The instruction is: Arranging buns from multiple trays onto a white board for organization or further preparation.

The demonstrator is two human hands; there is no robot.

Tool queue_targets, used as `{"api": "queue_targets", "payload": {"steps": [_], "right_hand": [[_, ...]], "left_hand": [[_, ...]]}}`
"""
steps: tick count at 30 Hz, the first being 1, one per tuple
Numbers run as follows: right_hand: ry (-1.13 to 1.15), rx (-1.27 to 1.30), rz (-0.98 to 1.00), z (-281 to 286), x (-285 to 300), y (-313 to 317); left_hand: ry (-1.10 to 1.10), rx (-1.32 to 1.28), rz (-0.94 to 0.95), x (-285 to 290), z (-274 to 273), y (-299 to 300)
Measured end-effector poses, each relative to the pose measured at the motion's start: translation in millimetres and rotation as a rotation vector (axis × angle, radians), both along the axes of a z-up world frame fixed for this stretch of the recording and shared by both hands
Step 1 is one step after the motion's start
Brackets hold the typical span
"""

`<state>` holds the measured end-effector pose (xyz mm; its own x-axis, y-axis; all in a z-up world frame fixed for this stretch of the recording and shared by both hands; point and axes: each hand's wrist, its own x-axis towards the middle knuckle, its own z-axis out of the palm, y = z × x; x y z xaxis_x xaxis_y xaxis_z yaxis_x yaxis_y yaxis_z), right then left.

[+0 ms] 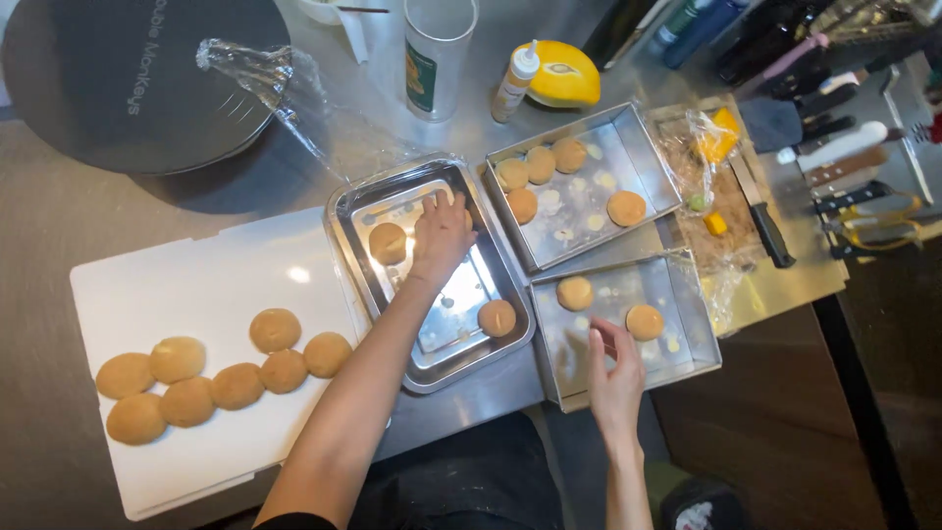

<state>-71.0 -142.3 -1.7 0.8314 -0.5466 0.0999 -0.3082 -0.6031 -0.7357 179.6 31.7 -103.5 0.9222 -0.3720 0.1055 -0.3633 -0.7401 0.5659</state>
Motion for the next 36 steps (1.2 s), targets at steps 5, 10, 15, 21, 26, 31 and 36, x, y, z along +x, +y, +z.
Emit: {"api": "queue_targets", "payload": {"steps": [5,10,15,21,26,31,36], "right_hand": [[0.036,0.017,0.1,-5.8,16.9,-2.1],[-0.042,-0.029,0.209,9.1,47.3,31.5],[-0.049,0.013,0.21,14.3,61.2,88.8],[0.03,0.317,0.329,9.4,81.8,204.2],[-0.025,0.426,0.389,7.5,103.3,252.0],[-0.041,0.419,0.219,-20.7,81.7,243.6],[-0.027,0.426,0.134,-43.3,77.0,254.0]], "left_hand": [[-0.037,-0.009,0.037,-9.7,2.7,4.8],[-0.041,-0.242,0.079,-25.2,51.0,43.1],[-0.092,-0.52,0.134,-58.1,110.0,184.4],[0.357,-0.914,0.261,-70.5,87.2,343.8],[0.62,-1.025,0.257,-65.8,112.1,372.8],[0.637,-0.842,0.057,-57.5,86.0,346.0],[0.334,-0.485,-0.275,-41.7,53.4,290.9]]}}
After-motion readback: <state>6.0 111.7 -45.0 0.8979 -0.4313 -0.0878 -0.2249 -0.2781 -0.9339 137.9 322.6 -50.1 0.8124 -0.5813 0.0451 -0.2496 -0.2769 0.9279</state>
